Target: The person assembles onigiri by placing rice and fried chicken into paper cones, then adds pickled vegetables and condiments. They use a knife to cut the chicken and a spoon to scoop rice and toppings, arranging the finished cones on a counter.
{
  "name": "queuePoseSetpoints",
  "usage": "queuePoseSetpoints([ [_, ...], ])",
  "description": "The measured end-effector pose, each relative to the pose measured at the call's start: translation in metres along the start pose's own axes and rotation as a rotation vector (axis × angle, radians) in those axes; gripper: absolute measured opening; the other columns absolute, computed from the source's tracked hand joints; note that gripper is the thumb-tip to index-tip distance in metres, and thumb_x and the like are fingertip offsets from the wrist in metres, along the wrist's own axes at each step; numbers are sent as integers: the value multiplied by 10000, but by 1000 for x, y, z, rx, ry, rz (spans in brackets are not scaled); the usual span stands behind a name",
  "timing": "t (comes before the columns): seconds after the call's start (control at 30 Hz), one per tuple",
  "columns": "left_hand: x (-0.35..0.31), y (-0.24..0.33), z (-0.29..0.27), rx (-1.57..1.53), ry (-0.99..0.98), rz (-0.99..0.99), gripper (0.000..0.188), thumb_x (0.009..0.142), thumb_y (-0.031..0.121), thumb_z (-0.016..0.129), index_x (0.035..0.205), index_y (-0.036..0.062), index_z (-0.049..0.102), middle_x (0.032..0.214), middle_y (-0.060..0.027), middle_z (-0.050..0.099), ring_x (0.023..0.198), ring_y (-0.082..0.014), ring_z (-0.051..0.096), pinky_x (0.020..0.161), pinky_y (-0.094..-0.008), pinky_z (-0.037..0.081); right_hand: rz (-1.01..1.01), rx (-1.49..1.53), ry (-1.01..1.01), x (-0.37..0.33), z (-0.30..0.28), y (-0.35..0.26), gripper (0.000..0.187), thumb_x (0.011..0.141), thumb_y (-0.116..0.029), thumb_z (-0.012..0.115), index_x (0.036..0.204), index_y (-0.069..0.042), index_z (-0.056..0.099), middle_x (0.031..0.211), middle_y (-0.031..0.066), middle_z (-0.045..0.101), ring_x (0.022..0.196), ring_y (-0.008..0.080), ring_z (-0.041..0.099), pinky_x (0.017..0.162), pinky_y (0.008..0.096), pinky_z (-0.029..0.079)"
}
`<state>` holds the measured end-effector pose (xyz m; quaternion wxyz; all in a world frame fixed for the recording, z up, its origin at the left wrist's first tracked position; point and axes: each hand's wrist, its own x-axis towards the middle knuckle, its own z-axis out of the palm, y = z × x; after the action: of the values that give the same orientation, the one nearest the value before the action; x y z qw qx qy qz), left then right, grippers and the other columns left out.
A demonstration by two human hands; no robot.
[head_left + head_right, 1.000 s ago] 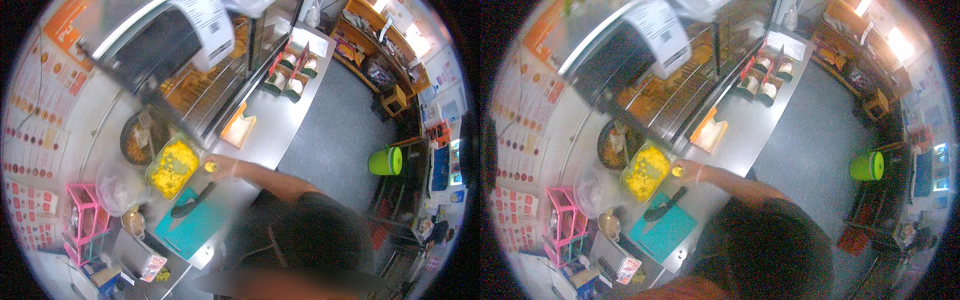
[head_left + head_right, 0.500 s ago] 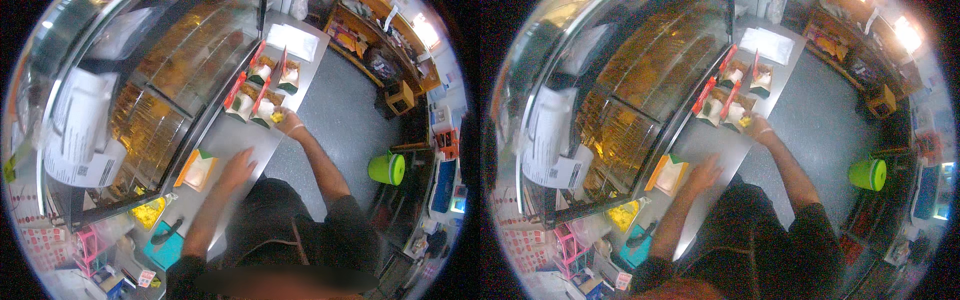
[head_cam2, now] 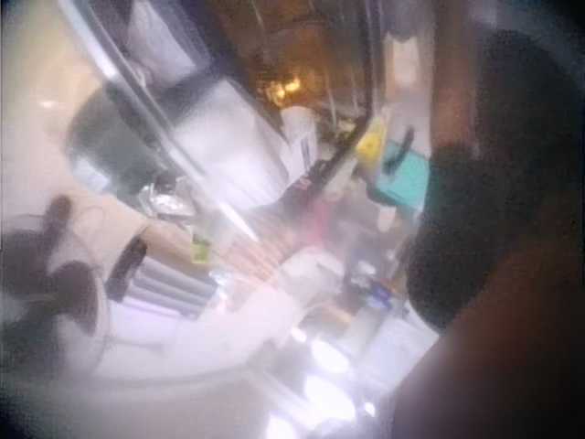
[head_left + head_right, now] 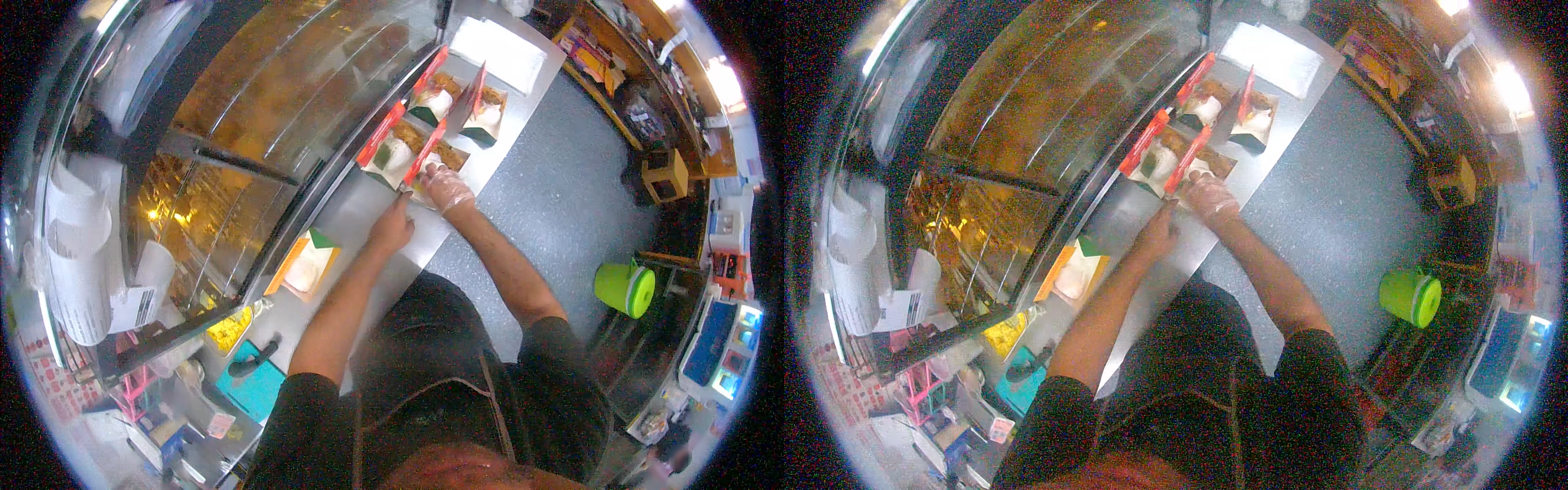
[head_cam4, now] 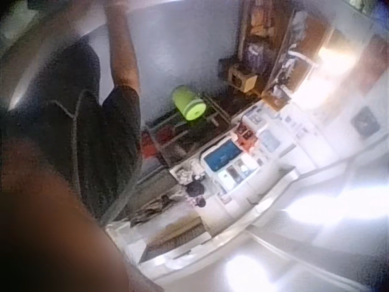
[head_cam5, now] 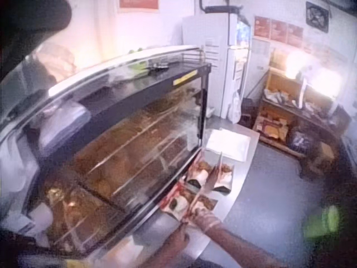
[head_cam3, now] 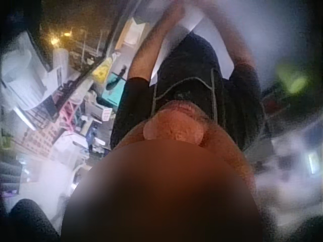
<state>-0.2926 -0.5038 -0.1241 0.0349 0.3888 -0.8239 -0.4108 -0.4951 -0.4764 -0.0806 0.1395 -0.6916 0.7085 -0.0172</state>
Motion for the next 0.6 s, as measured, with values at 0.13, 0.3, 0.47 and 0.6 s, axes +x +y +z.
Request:
queuePoseSetpoints([
  [0.13,-10,-7,1,-110,-31,-63,797,919,171,692,1602,19,311,1567,-319,451,1384,-497,504,1156,-534,431,-1,-79,-30,-11,-11,-8,301,948,-110,602,1235,-102,691,1211,156,644,1147,379,661,981,484,556],
  [0.3,-13,-19,9,-198,-11,18,851,921,193,702,1611,-50,267,1571,-348,435,1419,-477,486,1184,-503,412,101,69,-17,-16,-4,-13,433,877,-35,641,1299,-130,674,1224,171,644,1164,381,653,997,484,549],
  [0.47,-62,-33,5,-185,132,122,713,959,161,700,1583,6,391,1520,-291,526,1366,-428,561,1174,-478,435,236,307,367,-43,-17,-37,546,821,-15,734,1355,-98,652,1230,178,691,1155,352,672,1022,436,538],
  [0.6,-174,-38,-24,-410,142,81,634,960,222,737,1522,50,500,1436,-257,584,1201,-350,664,1032,-466,533,399,1094,204,-86,-21,-116,634,834,-124,847,1416,-42,607,1204,48,687,1086,163,643,977,305,521],
])
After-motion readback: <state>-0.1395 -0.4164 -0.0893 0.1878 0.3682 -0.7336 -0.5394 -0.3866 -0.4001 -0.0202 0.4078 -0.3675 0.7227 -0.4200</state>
